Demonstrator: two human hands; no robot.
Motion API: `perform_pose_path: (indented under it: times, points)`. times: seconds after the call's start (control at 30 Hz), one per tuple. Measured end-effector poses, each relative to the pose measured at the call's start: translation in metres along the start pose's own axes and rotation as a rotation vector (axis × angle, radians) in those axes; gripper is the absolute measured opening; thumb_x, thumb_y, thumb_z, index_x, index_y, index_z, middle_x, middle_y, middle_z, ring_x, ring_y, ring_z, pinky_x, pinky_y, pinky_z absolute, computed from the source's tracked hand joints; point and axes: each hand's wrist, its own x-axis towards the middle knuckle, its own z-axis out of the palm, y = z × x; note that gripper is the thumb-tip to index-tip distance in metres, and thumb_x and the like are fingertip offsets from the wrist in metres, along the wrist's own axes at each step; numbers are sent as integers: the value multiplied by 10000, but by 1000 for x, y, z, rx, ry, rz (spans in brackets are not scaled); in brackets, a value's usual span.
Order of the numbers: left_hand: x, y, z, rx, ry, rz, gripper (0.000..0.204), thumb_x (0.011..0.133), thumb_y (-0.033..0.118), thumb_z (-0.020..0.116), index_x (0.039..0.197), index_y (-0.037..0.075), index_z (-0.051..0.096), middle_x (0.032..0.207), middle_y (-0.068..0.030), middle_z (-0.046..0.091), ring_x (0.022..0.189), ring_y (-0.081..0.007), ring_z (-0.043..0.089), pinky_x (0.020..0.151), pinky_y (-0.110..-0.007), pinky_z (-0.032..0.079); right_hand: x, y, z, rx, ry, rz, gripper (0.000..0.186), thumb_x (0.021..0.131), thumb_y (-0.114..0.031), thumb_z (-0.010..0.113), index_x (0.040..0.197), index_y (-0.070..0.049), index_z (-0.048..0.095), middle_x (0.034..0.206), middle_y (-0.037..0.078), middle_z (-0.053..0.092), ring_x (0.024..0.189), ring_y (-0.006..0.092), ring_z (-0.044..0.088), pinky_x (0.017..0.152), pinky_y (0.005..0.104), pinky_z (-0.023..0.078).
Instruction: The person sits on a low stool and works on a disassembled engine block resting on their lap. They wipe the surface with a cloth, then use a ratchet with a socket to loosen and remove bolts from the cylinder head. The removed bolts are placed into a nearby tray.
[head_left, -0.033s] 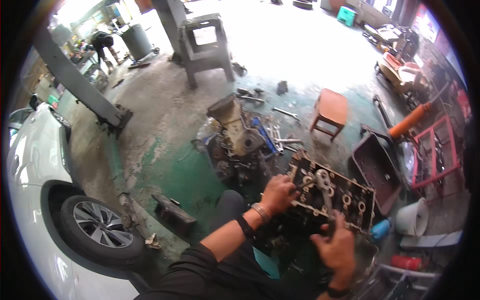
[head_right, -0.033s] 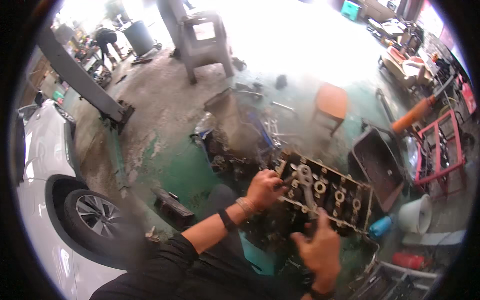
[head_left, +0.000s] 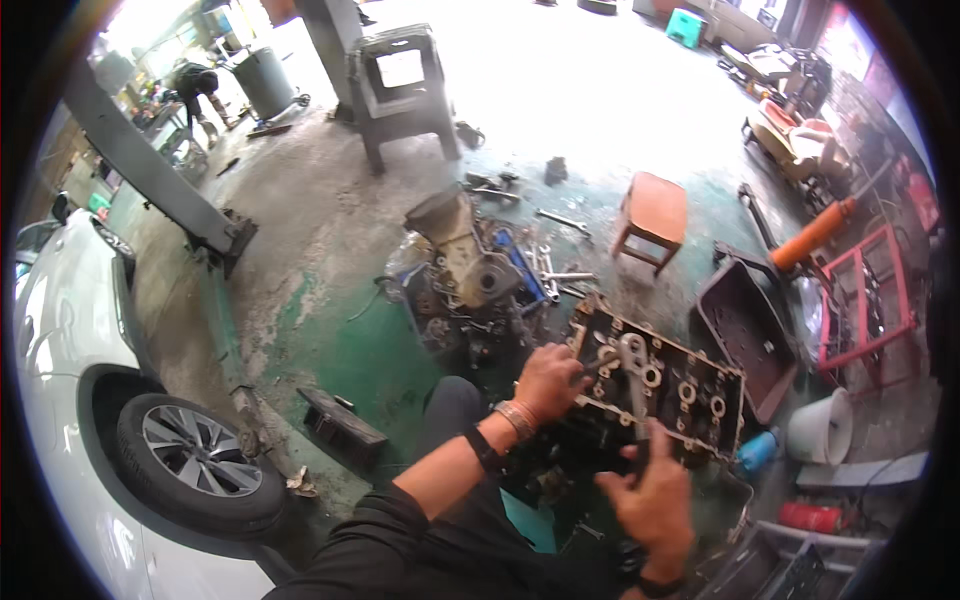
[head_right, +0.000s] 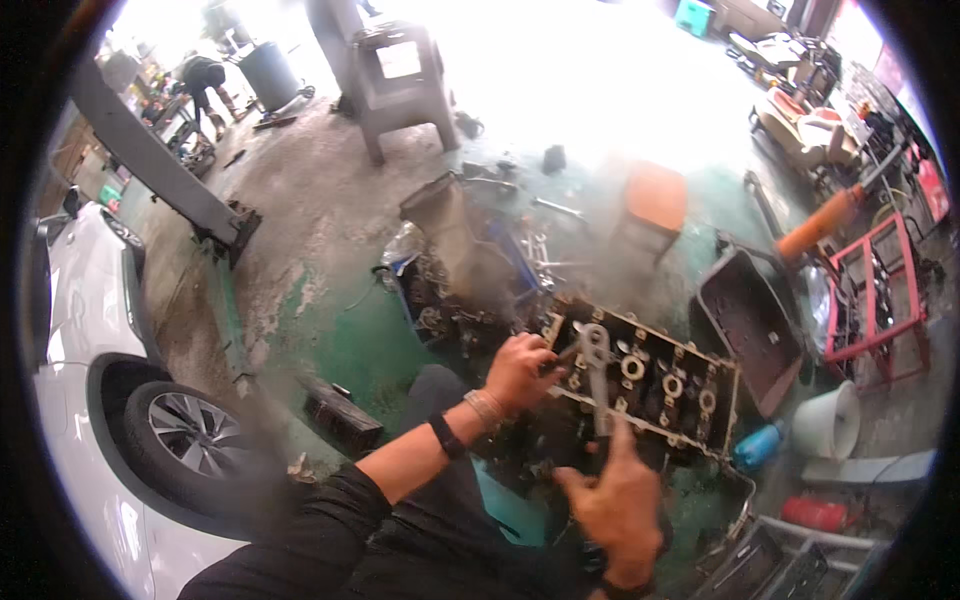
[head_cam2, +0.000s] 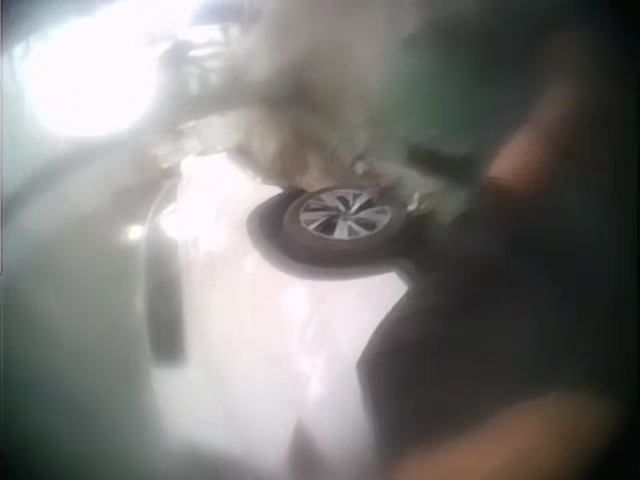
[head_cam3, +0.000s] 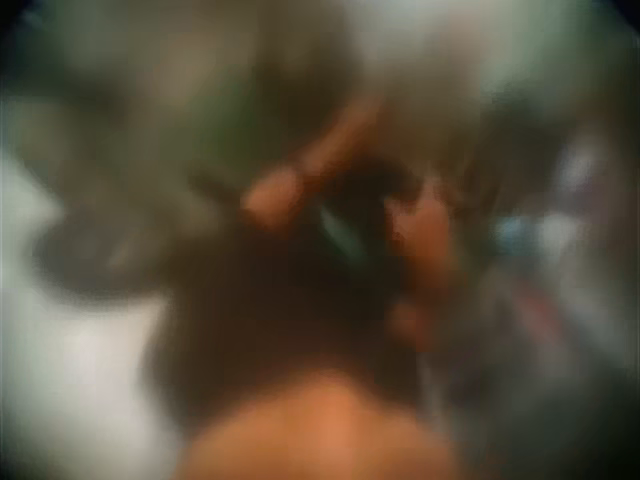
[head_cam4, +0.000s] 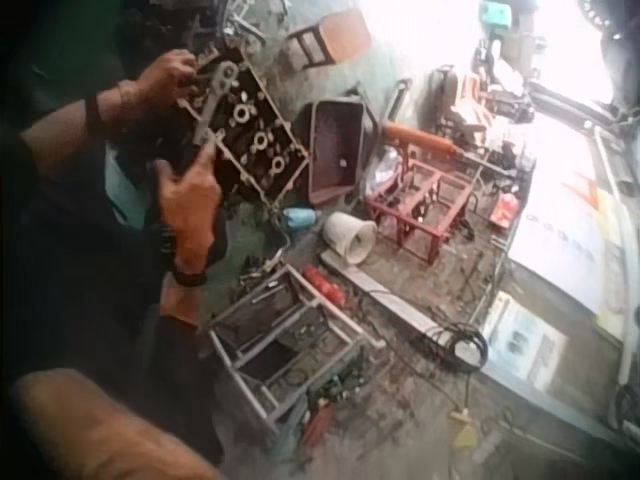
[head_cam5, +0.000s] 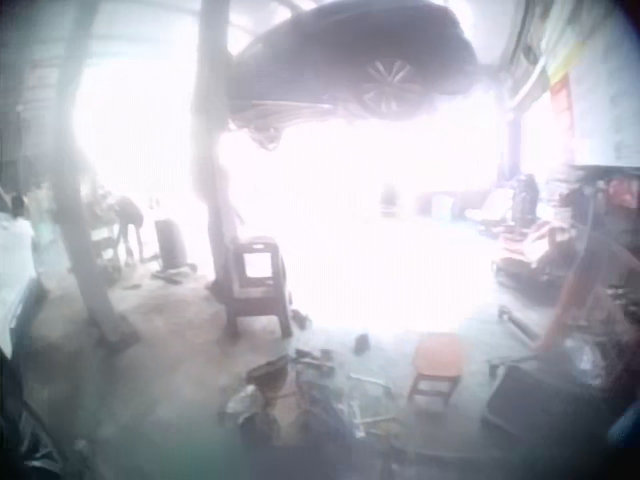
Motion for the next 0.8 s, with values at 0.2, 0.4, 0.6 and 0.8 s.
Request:
perform_pose_path:
  times: [0.2,0.4,0.6,0.8]
  points:
    - [2,4,-4,34,12,-11,144,762,229,758,761,99,696,836,-79,604,866,-299,576,777,-423,465,-5,-32,31,136,97,-173,855,764,-228,811,1443,0,344,969,145,698,725,288,716,673,406,566]
    - [2,1,-1,40,2,-18,196,736,233,795,779,60,713,834,-84,622,852,-296,592,768,-412,481,22,7,-20,-127,186,-107,579,766,-170,778,1303,-96,575,1009,165,706,925,369,684,816,438,537]
    - [3,-3,2,30,-8,13,203,741,255,787,774,69,713,847,-80,612,868,-300,585,776,-418,470,81,45,-43,-315,362,-95,352,778,-178,758,1118,-109,697,899,183,706,852,357,682,761,421,525]
    - [2,-5,4,35,-4,6,210,744,260,785,769,67,707,860,-80,612,872,-297,586,784,-415,472,115,57,-43,-415,469,-71,394,745,-126,779,1128,-114,686,1029,131,701,964,335,666,846,426,518]
